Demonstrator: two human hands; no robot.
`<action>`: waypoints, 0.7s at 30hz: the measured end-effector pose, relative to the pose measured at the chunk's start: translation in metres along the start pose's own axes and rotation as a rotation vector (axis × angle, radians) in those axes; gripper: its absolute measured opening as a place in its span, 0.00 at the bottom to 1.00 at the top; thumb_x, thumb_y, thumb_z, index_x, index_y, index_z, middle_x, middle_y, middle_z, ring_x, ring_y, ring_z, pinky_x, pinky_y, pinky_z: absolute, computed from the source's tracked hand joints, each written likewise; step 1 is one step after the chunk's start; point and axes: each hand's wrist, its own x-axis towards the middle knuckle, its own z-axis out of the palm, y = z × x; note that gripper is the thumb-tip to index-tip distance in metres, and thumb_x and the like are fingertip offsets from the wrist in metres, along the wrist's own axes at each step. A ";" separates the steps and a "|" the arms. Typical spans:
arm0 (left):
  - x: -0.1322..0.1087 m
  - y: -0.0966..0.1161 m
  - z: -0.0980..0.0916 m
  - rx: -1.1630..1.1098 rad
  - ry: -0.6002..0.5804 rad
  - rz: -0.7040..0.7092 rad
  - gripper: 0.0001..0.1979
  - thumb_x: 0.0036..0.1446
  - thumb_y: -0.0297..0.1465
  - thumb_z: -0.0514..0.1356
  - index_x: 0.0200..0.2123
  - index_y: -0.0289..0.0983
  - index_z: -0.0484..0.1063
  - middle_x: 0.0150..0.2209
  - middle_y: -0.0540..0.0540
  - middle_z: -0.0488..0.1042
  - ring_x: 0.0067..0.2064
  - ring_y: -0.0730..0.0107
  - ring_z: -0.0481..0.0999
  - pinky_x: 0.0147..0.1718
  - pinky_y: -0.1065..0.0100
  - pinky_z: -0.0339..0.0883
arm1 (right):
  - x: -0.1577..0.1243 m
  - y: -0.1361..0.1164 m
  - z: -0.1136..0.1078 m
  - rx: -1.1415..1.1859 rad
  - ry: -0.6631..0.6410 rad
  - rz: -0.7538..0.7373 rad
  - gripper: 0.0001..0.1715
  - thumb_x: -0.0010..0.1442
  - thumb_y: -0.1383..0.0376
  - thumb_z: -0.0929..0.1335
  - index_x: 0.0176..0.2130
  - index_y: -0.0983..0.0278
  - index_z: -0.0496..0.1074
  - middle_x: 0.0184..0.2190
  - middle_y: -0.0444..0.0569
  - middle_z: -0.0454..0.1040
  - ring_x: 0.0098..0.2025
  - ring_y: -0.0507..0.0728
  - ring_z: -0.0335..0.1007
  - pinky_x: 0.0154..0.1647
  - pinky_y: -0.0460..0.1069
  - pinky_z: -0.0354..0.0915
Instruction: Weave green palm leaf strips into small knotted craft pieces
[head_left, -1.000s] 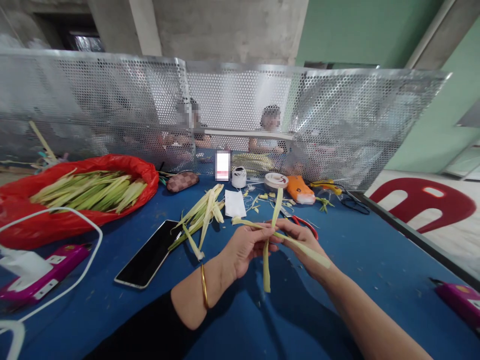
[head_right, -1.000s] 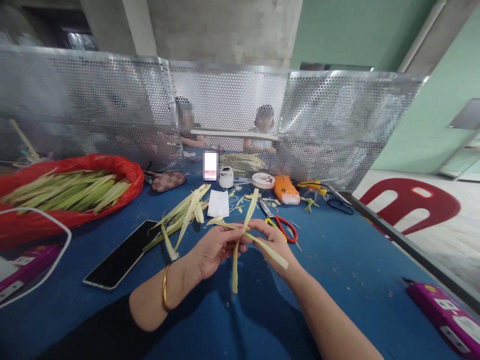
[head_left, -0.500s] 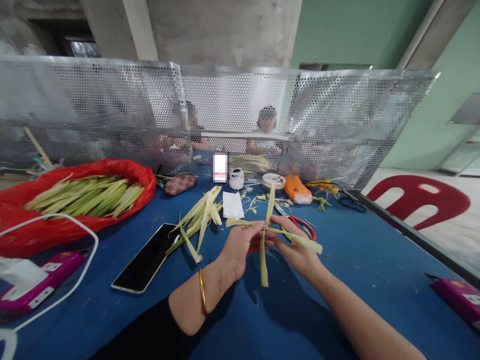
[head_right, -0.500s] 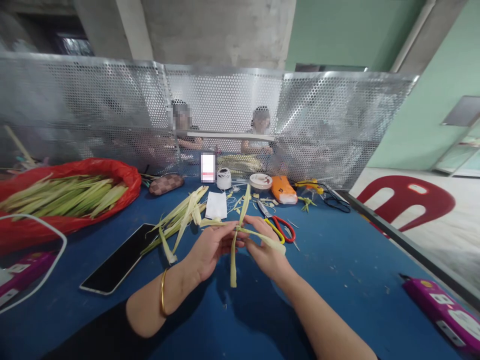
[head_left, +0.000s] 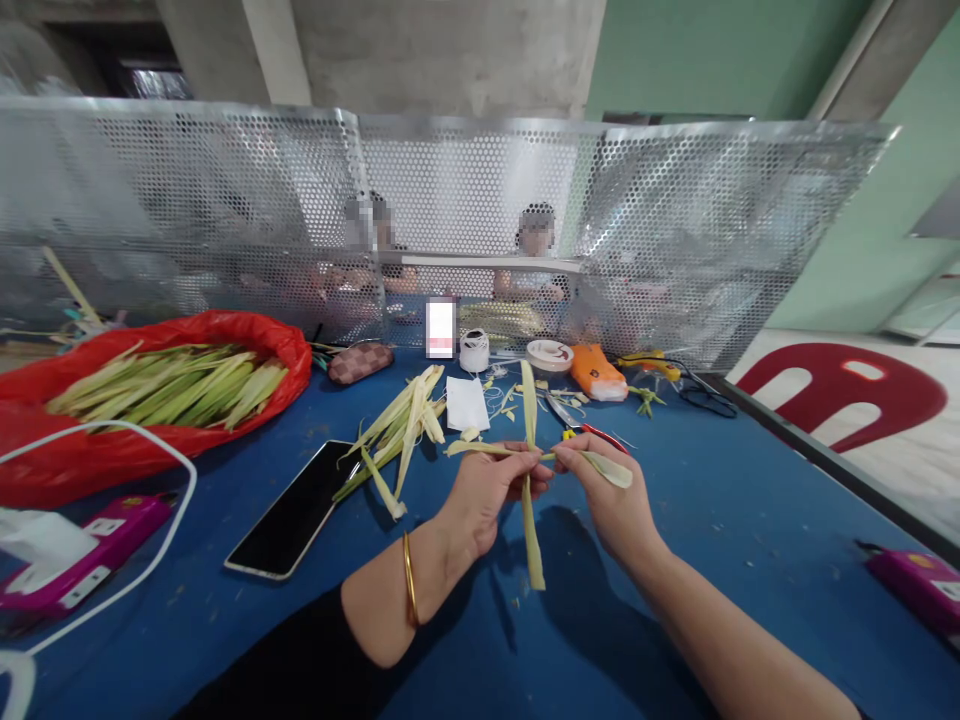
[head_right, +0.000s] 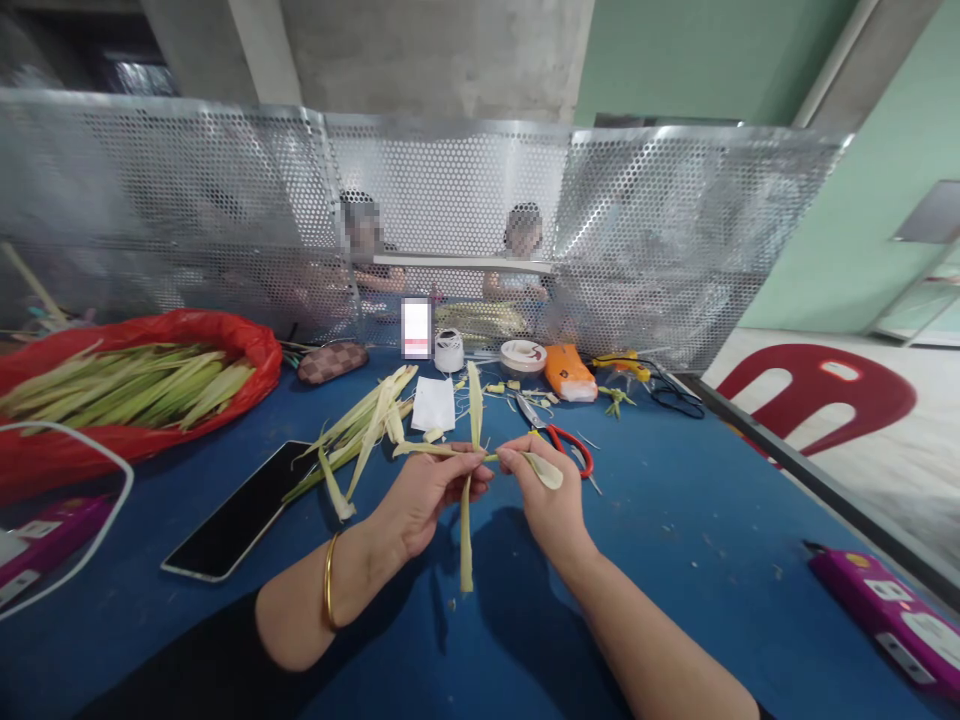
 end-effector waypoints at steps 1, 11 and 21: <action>0.000 0.000 0.000 0.002 0.005 -0.001 0.02 0.50 0.25 0.65 0.30 0.32 0.75 0.22 0.45 0.78 0.23 0.73 0.75 0.28 0.71 0.69 | 0.000 0.001 0.000 0.019 0.010 0.004 0.11 0.56 0.59 0.70 0.26 0.63 0.73 0.23 0.43 0.71 0.28 0.53 0.65 0.32 0.48 0.61; 0.004 0.006 -0.008 -0.061 -0.086 0.056 0.13 0.56 0.35 0.61 0.40 0.32 0.76 0.33 0.40 0.81 0.36 0.64 0.81 0.42 0.65 0.71 | 0.009 0.001 -0.002 0.300 0.016 0.282 0.27 0.46 0.46 0.74 0.35 0.65 0.77 0.26 0.49 0.76 0.29 0.57 0.71 0.36 0.52 0.67; 0.010 -0.009 -0.008 -0.048 0.003 0.145 0.11 0.47 0.27 0.66 0.37 0.34 0.76 0.32 0.43 0.80 0.24 0.72 0.74 0.23 0.72 0.66 | -0.012 -0.002 0.015 -0.073 -0.452 0.098 0.25 0.59 0.50 0.65 0.21 0.63 0.71 0.18 0.45 0.71 0.21 0.52 0.63 0.23 0.45 0.60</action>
